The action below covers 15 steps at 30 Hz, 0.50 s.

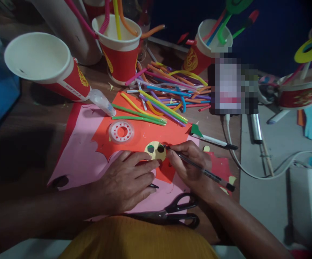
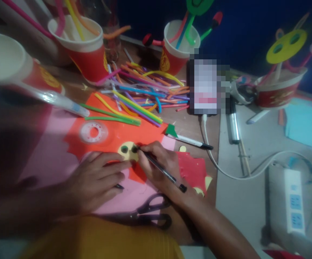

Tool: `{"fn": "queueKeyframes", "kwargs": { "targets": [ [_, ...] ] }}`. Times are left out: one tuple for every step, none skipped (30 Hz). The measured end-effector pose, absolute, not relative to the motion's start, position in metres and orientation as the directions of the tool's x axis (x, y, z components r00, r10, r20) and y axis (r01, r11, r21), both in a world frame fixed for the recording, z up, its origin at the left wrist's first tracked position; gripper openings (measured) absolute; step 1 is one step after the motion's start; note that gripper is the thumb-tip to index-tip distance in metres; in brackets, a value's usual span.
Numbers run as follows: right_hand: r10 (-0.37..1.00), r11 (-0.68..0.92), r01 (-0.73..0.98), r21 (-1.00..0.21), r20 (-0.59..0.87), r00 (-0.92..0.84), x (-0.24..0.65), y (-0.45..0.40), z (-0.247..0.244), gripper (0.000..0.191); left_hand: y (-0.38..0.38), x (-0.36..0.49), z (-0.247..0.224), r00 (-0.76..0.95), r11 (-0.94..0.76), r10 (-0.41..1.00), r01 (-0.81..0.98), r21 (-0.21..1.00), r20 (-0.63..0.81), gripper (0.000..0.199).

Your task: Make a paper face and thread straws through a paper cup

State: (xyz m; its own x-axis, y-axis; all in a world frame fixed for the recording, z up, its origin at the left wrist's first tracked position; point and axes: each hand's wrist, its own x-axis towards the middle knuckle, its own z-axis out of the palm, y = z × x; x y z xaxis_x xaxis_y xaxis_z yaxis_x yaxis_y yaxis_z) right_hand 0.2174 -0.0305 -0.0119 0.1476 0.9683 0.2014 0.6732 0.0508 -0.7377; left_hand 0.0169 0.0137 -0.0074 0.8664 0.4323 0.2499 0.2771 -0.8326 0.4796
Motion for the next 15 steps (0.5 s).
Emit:
{"fn": "queueKeyframes", "kwargs": {
  "targets": [
    [0.968, 0.053, 0.674, -0.737, 0.204, 0.147, 0.2174, -0.0302, -0.0119, 0.004, 0.0137, 0.0173, -0.0074, 0.867, -0.833, 0.432, 0.277, 0.479, 0.249, 0.017],
    [0.968, 0.054, 0.674, -0.737, 0.204, 0.146, 0.2174, -0.0299, -0.0119, 0.003, 0.0138, 0.0175, -0.0074, 0.868, -0.833, 0.431, 0.279, 0.478, 0.246, 0.017],
    [0.969, 0.053, 0.672, -0.738, 0.201, 0.145, 0.2174, -0.0297, -0.0119, 0.003, 0.0138, 0.0177, -0.0076, 0.869, -0.833, 0.430, 0.278, 0.478, 0.243, 0.017],
    [0.969, 0.049, 0.670, -0.740, 0.198, 0.148, 0.2175, -0.0297, -0.0118, 0.003, 0.0138, 0.0177, -0.0077, 0.870, -0.834, 0.429, 0.279, 0.477, 0.242, 0.016],
    [0.971, 0.041, 0.665, -0.745, 0.188, 0.151, 0.2176, -0.0298, -0.0115, 0.003, 0.0138, 0.0177, -0.0079, 0.871, -0.833, 0.429, 0.279, 0.477, 0.240, 0.016],
    [0.972, 0.030, 0.655, -0.755, 0.175, 0.157, 0.2178, -0.0301, -0.0111, 0.003, 0.0138, 0.0175, -0.0080, 0.870, -0.833, 0.431, 0.280, 0.477, 0.241, 0.016],
    [0.973, 0.014, 0.641, -0.768, 0.157, 0.167, 0.2180, -0.0306, -0.0104, 0.003, 0.0138, 0.0173, -0.0081, 0.869, -0.832, 0.432, 0.281, 0.478, 0.241, 0.016],
    [0.975, -0.005, 0.624, -0.781, 0.135, 0.176, 0.2182, -0.0312, -0.0095, 0.003, 0.0138, 0.0171, -0.0081, 0.869, -0.832, 0.433, 0.282, 0.478, 0.241, 0.016],
    [0.977, -0.023, 0.610, -0.792, 0.112, 0.182, 0.2184, -0.0319, -0.0085, 0.004, 0.0138, 0.0168, -0.0081, 0.870, -0.832, 0.432, 0.281, 0.479, 0.240, 0.015],
    [0.978, -0.036, 0.600, -0.799, 0.096, 0.187, 0.2187, -0.0327, -0.0075, 0.004, 0.0137, 0.0166, -0.0080, 0.871, -0.832, 0.430, 0.279, 0.480, 0.239, 0.015],
    [0.978, -0.044, 0.596, -0.801, 0.087, 0.189, 0.2188, -0.0334, -0.0066, 0.005, 0.0137, 0.0165, -0.0080, 0.871, -0.831, 0.429, 0.277, 0.482, 0.240, 0.015],
    [0.979, -0.050, 0.599, -0.799, 0.080, 0.189, 0.2190, -0.0341, -0.0059, 0.006, 0.0136, 0.0163, -0.0079, 0.870, -0.831, 0.429, 0.276, 0.484, 0.241, 0.015],
    [0.980, -0.058, 0.602, -0.796, 0.070, 0.187, 0.2190, -0.0346, -0.0056, 0.006, 0.0136, 0.0163, -0.0079, 0.870, -0.830, 0.430, 0.276, 0.484, 0.242, 0.015],
    [0.981, -0.065, 0.603, -0.795, 0.060, 0.185, 0.2190, -0.0350, -0.0056, 0.006, 0.0135, 0.0162, -0.0079, 0.869, -0.830, 0.432, 0.279, 0.482, 0.240, 0.015],
    [0.981, -0.074, 0.601, -0.796, 0.049, 0.185, 0.2190, -0.0353, -0.0059, 0.007, 0.0135, 0.0162, -0.0080, 0.870, -0.831, 0.432, 0.282, 0.479, 0.237, 0.016]
  ]
}}
